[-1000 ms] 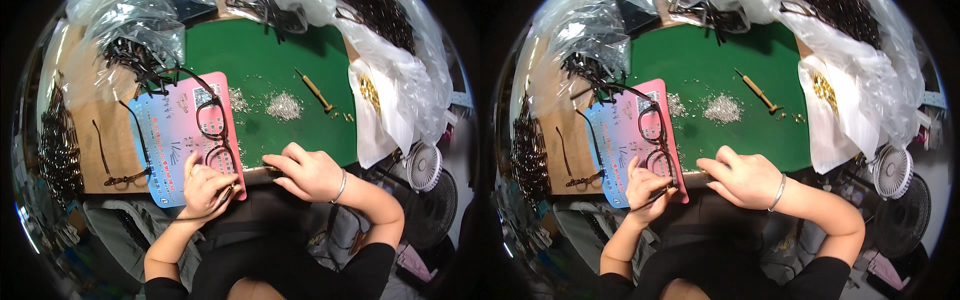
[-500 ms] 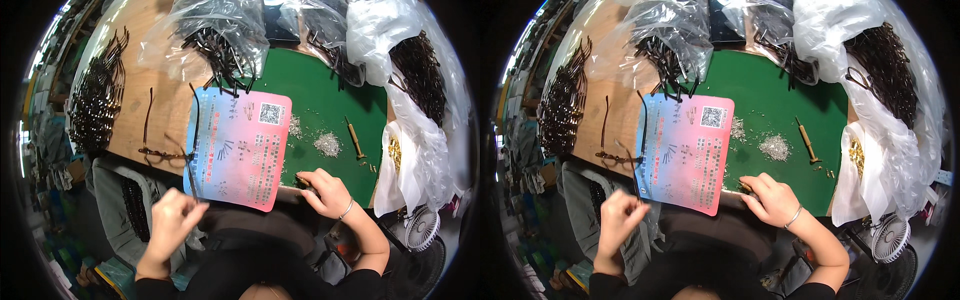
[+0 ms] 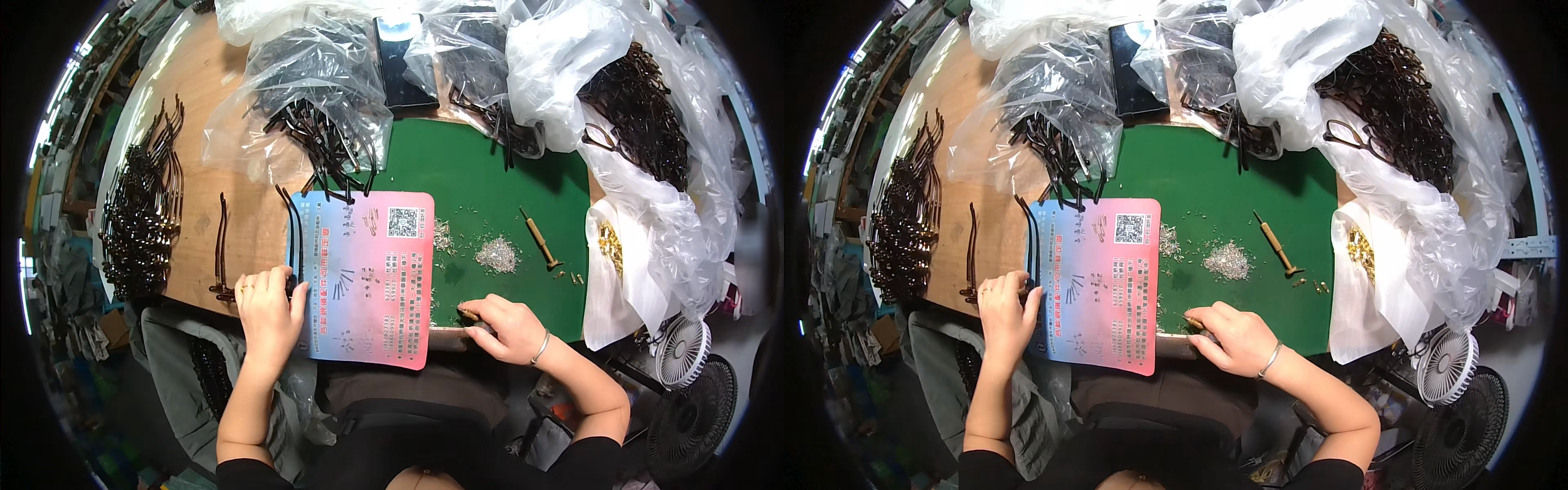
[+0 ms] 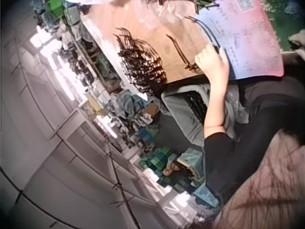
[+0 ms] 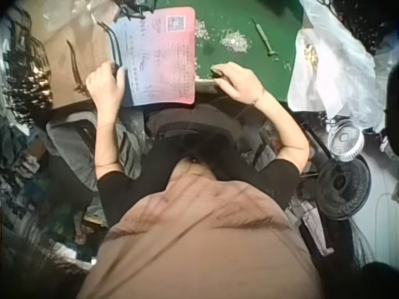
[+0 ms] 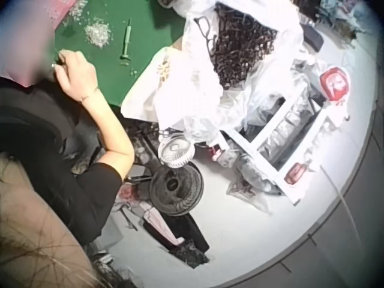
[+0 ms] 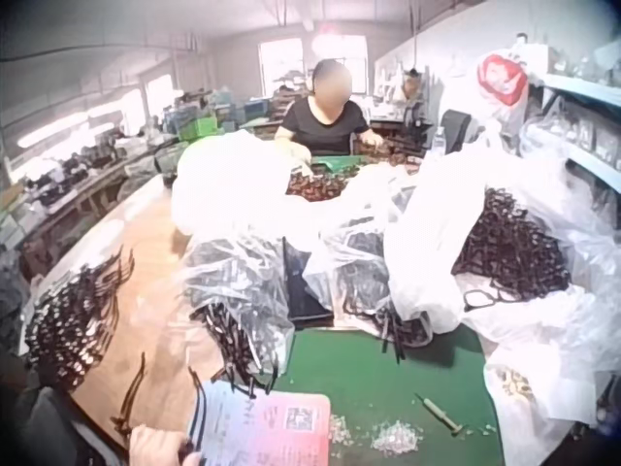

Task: The person assembles eyeglasses by inserting small metal screws into the hinges of black frames using a screwdriver. They repeatedly pick up frames, tighten screws, and place the finished glasses aside on a green mat.

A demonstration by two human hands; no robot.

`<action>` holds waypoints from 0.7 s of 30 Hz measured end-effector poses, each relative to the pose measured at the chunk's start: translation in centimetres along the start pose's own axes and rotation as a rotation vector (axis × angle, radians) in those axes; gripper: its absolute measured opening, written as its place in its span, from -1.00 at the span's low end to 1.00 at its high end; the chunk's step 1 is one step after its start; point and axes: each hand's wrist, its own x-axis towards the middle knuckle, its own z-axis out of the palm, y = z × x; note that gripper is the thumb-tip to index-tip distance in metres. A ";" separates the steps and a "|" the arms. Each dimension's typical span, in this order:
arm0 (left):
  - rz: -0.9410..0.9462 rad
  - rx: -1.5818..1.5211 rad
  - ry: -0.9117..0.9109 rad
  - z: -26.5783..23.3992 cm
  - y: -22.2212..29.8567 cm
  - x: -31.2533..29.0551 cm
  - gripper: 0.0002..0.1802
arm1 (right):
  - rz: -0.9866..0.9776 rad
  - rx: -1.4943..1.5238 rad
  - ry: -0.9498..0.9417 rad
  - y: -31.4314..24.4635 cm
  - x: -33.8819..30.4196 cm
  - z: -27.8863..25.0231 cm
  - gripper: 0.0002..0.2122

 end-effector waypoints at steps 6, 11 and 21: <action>0.411 0.405 0.087 1.4 1.6 11.2 -0.90 | 0.012 0.018 -0.003 -0.2 0.4 0.5 -0.74; 0.310 0.479 -0.204 3.3 1.5 14.0 -0.86 | -0.010 0.144 0.120 0.4 -1.1 0.8 -0.75; -0.196 -1.102 -0.789 -3.6 -0.4 17.4 -0.65 | 0.187 0.333 0.091 1.3 -3.8 -1.5 -0.76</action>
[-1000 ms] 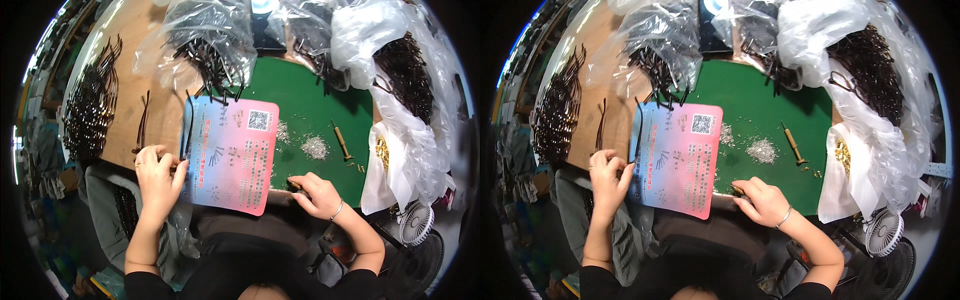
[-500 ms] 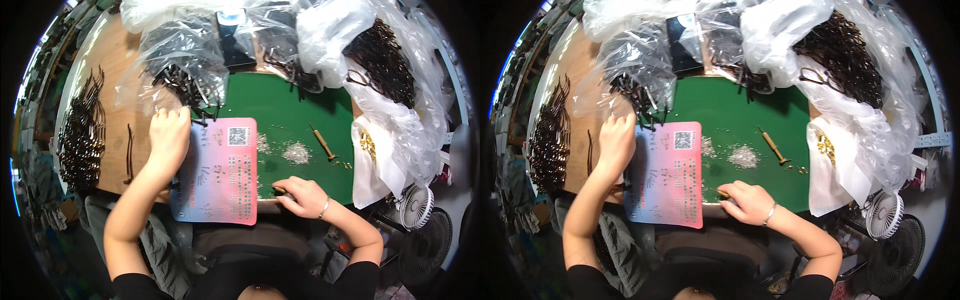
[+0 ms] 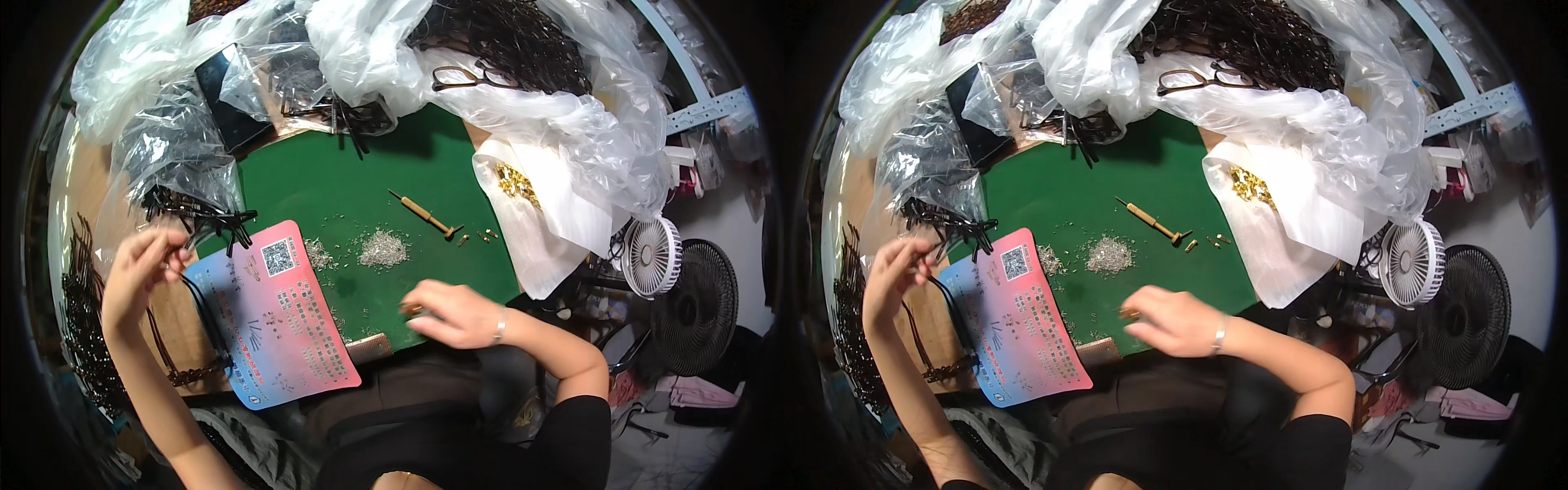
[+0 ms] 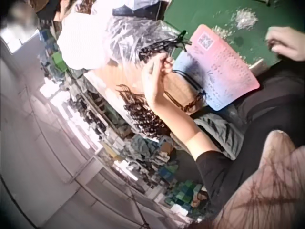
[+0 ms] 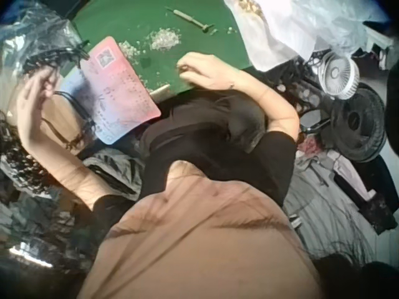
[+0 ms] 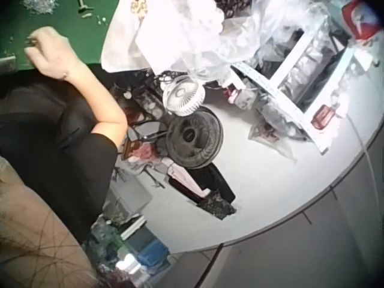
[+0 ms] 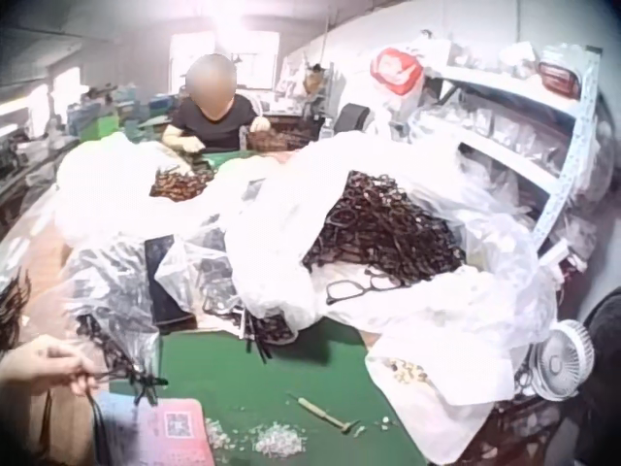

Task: The person assembles eyeglasses by inserting small metal screws into the hinges of black frames using a screwdriver. They repeatedly pick up frames, tighten screws, and place the finished glasses aside on a green mat.

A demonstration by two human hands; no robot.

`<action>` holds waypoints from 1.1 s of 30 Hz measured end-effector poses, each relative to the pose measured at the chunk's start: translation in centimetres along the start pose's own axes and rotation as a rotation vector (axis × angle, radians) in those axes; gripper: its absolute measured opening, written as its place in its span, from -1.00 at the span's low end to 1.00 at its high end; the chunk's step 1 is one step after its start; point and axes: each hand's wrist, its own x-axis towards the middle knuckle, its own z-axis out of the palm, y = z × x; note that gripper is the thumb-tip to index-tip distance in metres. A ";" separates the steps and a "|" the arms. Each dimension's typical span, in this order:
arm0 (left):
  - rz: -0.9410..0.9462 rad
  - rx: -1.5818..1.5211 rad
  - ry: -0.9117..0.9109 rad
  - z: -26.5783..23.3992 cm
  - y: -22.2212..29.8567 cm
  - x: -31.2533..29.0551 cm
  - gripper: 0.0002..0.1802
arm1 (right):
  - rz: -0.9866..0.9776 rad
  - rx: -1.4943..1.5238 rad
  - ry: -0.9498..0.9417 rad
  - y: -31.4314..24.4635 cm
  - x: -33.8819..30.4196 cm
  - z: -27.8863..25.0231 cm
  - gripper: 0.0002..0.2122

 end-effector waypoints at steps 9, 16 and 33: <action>0.628 0.131 0.595 8.2 -3.7 -4.5 -0.76 | 0.296 -0.388 0.624 4.2 -2.7 -7.0 -0.89; 0.192 -0.380 0.117 15.4 -4.6 -8.9 -0.84 | 0.232 -0.549 0.605 4.8 -1.9 -6.8 -0.90; -0.115 -0.647 -0.240 22.1 -5.4 -8.2 -0.69 | 0.146 0.319 0.240 -5.7 2.4 2.4 -0.90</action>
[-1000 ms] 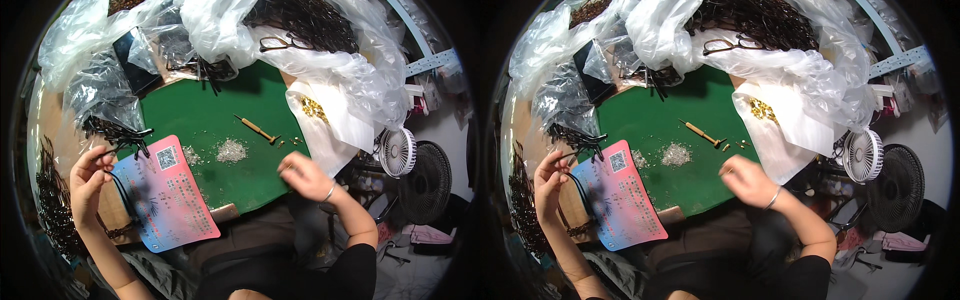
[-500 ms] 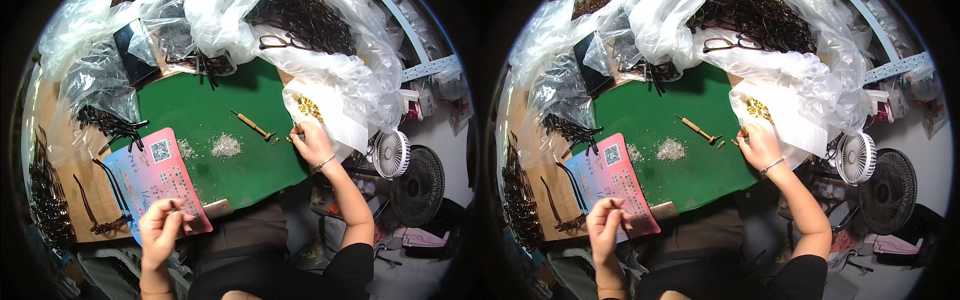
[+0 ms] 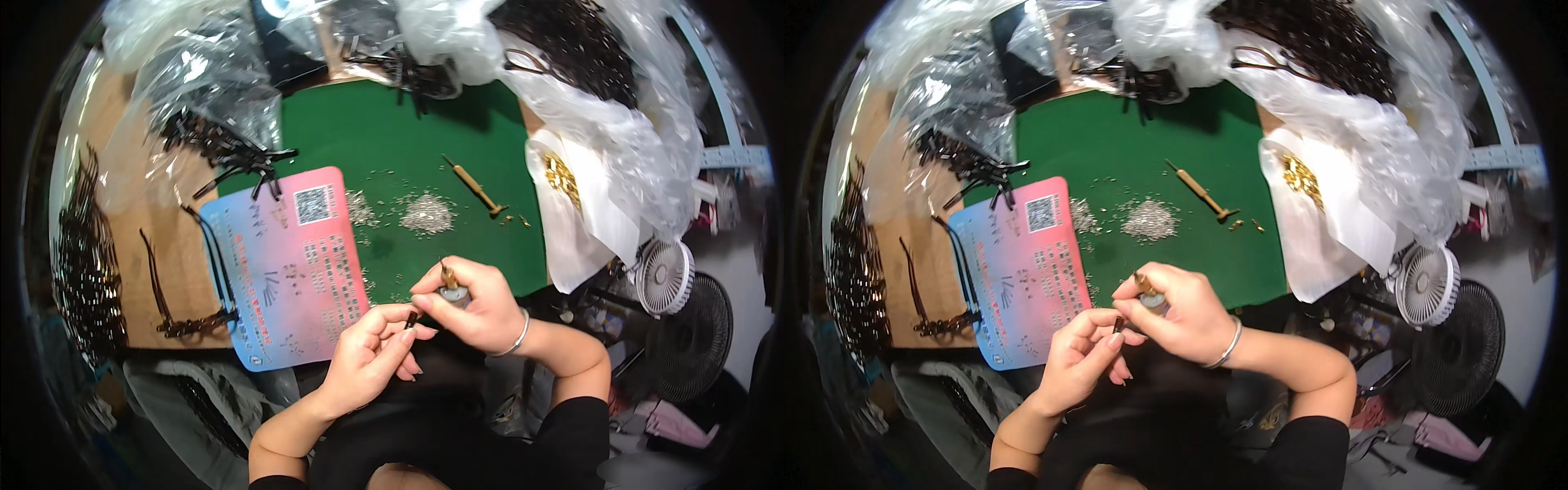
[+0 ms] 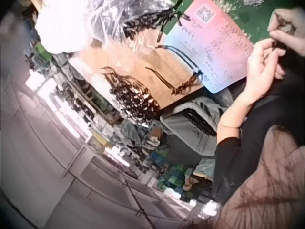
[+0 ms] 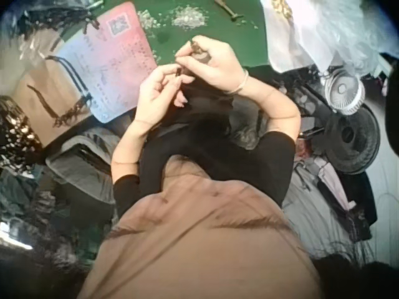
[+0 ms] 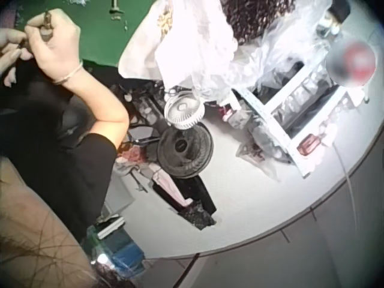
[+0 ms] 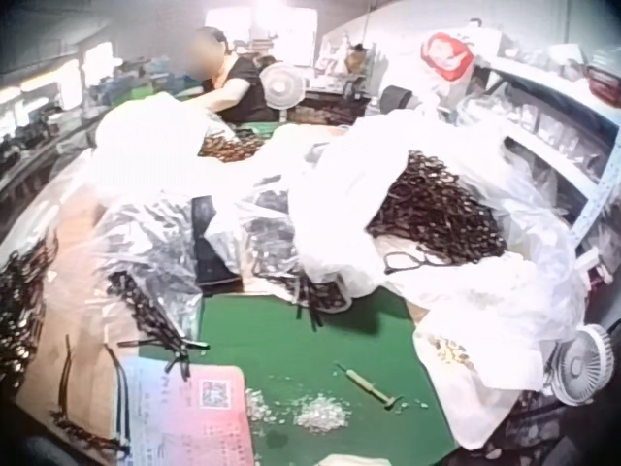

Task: The person assembles eyeglasses by inserting small metal screws into the hinges of black frames using a screwdriver. They repeatedly pick up frames, tighten screws, and place the finished glasses aside on a green mat.

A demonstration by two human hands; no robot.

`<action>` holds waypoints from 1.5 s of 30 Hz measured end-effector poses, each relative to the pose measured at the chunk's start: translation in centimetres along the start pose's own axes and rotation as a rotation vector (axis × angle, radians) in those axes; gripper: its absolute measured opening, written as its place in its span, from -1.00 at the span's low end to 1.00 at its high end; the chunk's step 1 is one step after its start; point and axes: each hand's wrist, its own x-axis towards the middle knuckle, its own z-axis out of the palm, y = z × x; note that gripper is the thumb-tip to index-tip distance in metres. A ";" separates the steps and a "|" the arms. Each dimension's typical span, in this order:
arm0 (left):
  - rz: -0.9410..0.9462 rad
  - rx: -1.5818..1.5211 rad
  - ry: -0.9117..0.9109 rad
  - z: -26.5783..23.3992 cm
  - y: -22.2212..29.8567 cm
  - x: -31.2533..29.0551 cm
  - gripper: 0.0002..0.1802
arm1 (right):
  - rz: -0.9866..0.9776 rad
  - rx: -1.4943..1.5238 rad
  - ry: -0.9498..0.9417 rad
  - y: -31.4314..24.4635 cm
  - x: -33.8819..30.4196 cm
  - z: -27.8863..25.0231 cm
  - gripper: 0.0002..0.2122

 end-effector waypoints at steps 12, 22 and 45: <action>0.107 -0.104 0.009 -0.3 -2.1 0.7 -0.67 | -0.175 -0.058 0.096 1.1 -0.2 1.4 -0.91; 0.299 0.317 -0.069 -1.2 -3.0 0.1 -0.45 | 0.444 0.605 -0.296 1.8 -0.5 -0.6 -0.65; 0.315 0.536 0.339 -2.5 -3.1 1.6 -0.69 | -0.057 -0.899 -0.053 2.0 -0.7 -2.1 -0.50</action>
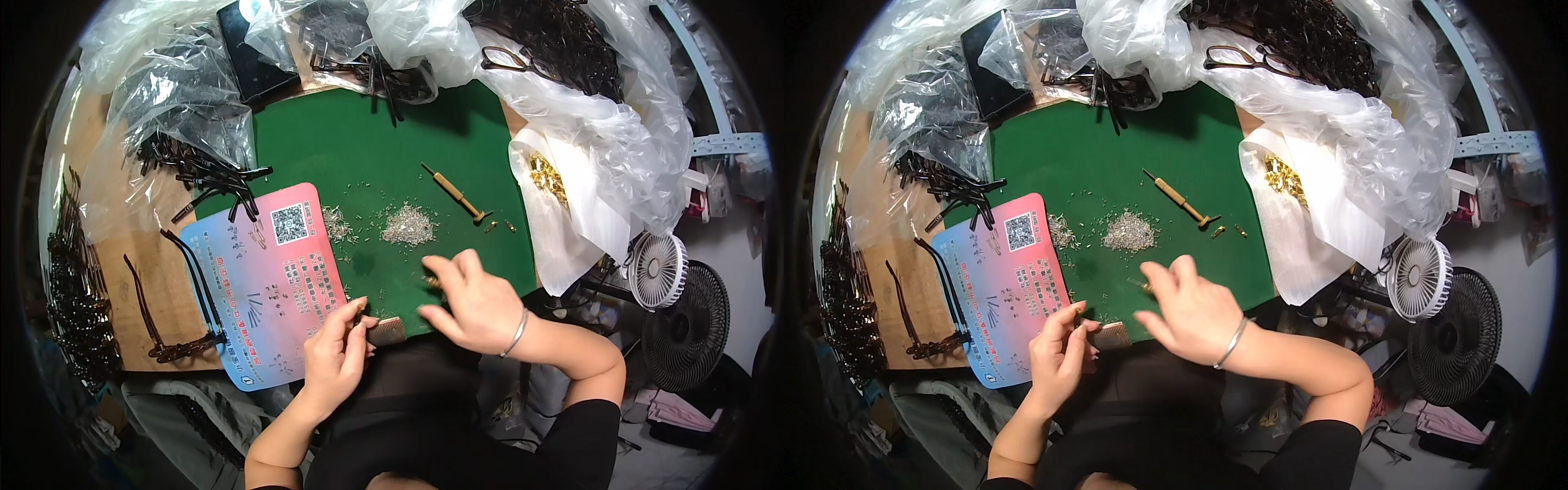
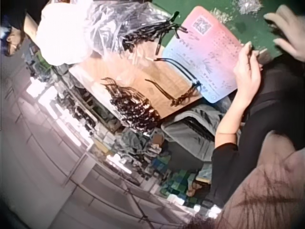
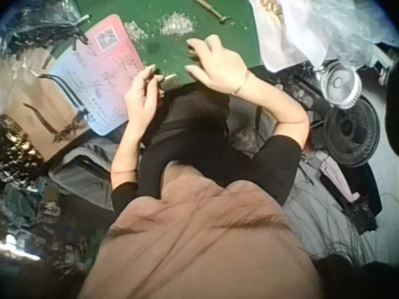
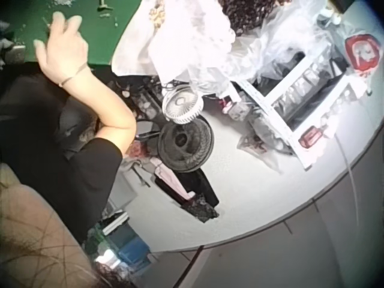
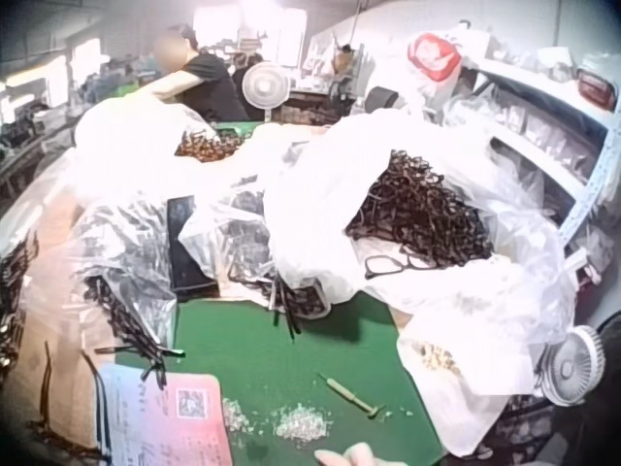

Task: The person assembles eyeglasses by inserting small metal screws into the hinges of black frames using a screwdriver. They repeatedly pick up frames, tighten screws, and place the finished glasses aside on a green mat.

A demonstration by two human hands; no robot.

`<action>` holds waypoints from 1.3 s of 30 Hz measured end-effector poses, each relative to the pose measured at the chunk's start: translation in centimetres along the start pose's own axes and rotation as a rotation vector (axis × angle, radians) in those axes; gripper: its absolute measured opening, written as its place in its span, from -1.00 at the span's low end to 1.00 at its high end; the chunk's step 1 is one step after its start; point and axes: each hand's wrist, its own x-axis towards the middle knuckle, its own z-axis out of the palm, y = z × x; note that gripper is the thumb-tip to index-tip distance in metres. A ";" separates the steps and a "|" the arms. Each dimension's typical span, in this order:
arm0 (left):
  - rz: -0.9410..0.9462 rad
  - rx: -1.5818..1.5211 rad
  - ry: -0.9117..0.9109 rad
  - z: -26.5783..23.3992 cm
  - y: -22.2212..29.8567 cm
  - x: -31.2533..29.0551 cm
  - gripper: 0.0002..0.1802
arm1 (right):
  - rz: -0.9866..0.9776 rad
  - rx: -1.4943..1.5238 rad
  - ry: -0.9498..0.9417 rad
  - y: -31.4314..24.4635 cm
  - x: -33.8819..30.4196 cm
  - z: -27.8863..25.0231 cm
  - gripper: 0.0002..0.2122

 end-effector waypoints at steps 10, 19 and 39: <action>0.213 0.193 0.025 0.1 -0.4 0.3 -0.70 | -0.069 -0.118 0.188 0.8 0.7 1.0 -0.62; 0.287 0.208 0.007 0.1 -1.1 0.4 -0.69 | -0.100 -0.194 0.206 1.0 0.7 2.0 -0.55; -0.059 -0.066 -0.050 -0.5 0.0 0.5 -0.71 | 0.000 -0.020 -0.025 0.0 1.1 0.9 -0.64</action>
